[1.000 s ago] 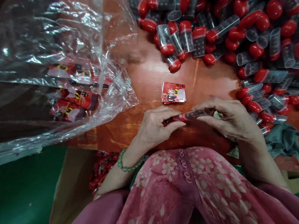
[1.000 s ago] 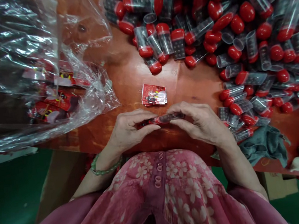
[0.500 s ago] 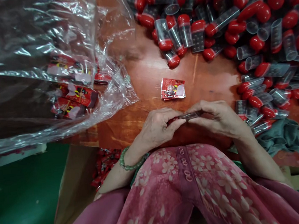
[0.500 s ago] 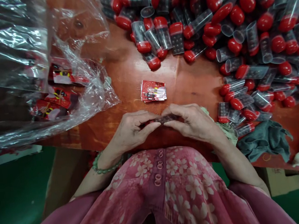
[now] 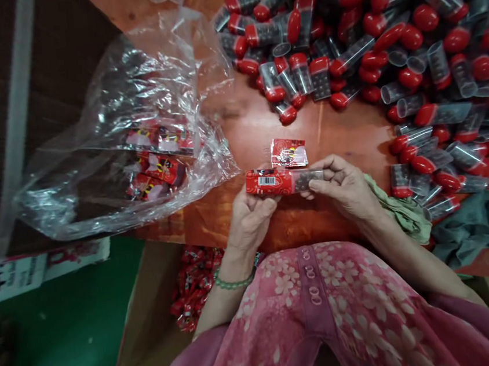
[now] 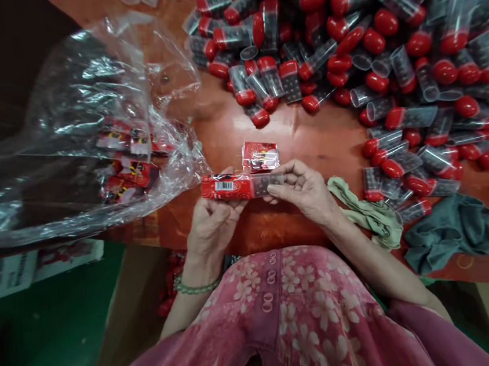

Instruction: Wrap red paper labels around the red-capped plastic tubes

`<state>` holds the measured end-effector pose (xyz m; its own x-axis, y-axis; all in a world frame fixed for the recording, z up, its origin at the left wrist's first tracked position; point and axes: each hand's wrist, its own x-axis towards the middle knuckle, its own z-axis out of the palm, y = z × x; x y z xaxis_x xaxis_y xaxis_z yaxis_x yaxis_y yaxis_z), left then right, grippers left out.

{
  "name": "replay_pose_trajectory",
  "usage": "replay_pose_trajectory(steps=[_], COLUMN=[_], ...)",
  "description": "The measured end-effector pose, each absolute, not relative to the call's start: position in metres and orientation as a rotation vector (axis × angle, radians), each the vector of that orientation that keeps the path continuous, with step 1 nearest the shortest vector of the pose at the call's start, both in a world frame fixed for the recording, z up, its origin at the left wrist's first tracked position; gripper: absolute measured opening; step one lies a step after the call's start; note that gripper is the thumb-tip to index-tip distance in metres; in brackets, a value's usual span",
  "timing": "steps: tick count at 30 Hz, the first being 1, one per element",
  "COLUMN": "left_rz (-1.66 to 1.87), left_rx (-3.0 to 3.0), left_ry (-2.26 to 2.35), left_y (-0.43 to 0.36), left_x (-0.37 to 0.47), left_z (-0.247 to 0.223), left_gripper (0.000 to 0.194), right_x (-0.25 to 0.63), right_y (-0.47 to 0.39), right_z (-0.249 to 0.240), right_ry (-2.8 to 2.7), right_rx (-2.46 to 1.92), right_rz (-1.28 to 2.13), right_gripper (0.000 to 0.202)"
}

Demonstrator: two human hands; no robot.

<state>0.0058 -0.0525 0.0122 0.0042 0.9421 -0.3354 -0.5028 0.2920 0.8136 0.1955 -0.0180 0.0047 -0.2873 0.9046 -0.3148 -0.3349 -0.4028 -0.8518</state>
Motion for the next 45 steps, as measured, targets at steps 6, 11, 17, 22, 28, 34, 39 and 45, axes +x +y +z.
replay_pose_trajectory(steps=[6, 11, 17, 22, 28, 34, 39, 45], left_rz=[1.327, 1.373, 1.377, 1.311, 1.273, 1.334, 1.318, 1.246], left_rx=[0.326, 0.376, 0.569, 0.562, 0.578, 0.570, 0.566, 0.584], left_ry=[1.061, 1.082, 1.059, 1.142, 1.243, 1.125, 1.178, 1.187], left_y=[-0.041, -0.039, -0.041, -0.039, -0.046, -0.031, -0.031, -0.033], left_x=[0.026, 0.024, 0.021, 0.022, 0.026, 0.017, 0.019, 0.015], left_z=[0.013, 0.005, -0.001, 0.001, -0.010, -0.004, -0.006, -0.010], left_gripper=[0.040, 0.034, 0.040, 0.047, 0.046, 0.051, 0.048, 0.047], right_x=[0.183, 0.183, 0.176, 0.167, 0.158, 0.155, 0.150, 0.153], right_y=[-0.024, -0.028, -0.034, -0.031, -0.034, -0.030, -0.024, -0.021], right_z=[0.003, -0.001, -0.006, -0.004, -0.003, -0.001, 0.000, -0.006], right_ry=[-0.917, -1.161, -1.371, -1.226, -1.077, -1.111, -1.007, -0.964], right_rx=[-1.054, -1.138, -1.164, -1.099, -1.134, -1.134, -1.140, -1.101], right_rz=[1.826, 1.753, 1.643, 1.758, 1.769, 1.798, 1.798, 1.935], right_gripper=[0.036, 0.033, 0.026, 0.029, 0.035, 0.036, 0.037, 0.043])
